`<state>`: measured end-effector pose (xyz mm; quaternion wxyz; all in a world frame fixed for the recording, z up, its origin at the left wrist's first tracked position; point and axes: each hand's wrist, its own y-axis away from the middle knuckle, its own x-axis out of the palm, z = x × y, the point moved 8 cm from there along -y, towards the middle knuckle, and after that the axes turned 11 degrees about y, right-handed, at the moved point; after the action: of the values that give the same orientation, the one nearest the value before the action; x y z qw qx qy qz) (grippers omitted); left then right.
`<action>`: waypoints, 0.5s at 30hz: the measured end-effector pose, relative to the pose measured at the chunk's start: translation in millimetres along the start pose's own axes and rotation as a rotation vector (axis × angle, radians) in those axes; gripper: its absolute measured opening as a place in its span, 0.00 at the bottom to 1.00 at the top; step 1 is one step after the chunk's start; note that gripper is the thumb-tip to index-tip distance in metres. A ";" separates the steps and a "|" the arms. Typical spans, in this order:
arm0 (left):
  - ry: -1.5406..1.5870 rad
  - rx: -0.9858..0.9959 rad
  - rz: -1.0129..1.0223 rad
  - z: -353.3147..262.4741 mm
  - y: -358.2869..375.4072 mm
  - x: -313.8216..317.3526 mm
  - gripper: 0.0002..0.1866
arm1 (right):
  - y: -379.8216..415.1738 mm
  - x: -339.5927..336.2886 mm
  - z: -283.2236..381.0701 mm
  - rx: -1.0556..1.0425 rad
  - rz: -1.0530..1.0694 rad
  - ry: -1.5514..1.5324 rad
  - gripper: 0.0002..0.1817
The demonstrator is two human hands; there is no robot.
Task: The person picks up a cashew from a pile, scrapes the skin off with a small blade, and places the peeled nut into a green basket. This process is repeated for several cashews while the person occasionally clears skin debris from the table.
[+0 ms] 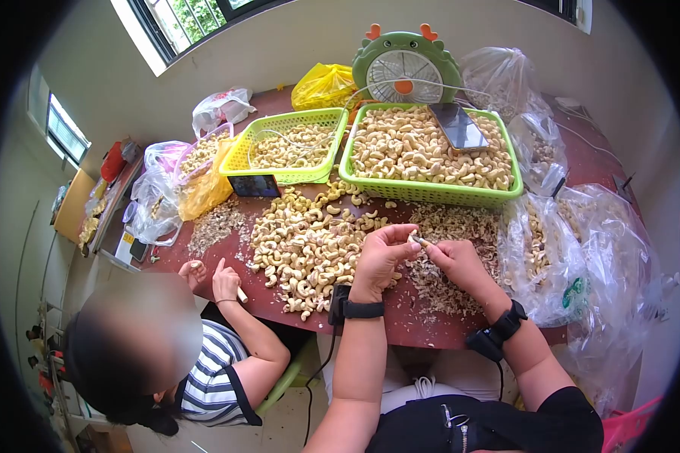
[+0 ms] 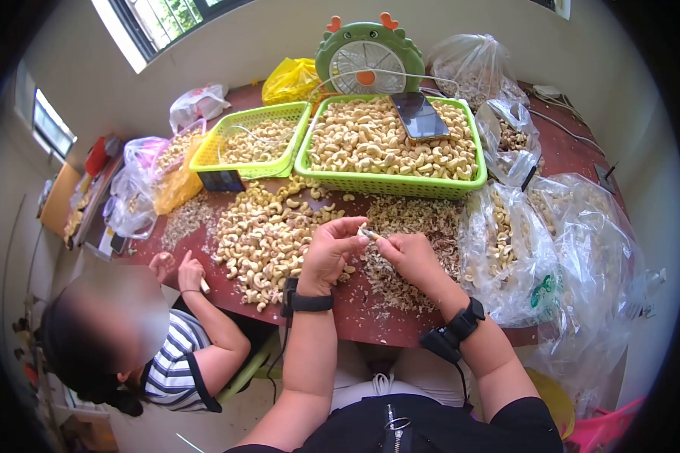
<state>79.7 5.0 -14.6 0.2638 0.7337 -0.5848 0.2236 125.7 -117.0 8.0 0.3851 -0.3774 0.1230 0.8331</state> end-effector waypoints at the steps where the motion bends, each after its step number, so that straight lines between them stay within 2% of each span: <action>1: 0.000 0.000 0.000 0.3 -0.4 -0.7 0.18 | -0.3 0.0 -0.8 0.002 -0.007 0.015 0.20; 9: -0.125 0.040 -0.093 -0.1 0.4 -0.3 0.14 | -1.4 2.2 -6.8 0.036 -0.007 0.039 0.20; 12: -0.202 0.034 -0.069 1.9 1.7 2.7 0.13 | -1.8 -3.2 -16.6 0.146 -0.036 0.008 0.20; 15: -0.085 -0.026 -0.093 5.9 0.3 0.6 0.12 | -1.9 -3.6 -16.4 0.134 -0.054 0.006 0.20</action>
<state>79.6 0.7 -18.7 0.2583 0.7654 -0.5638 0.1722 137.3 -125.8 -0.4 0.4315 -0.3565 0.1697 0.8111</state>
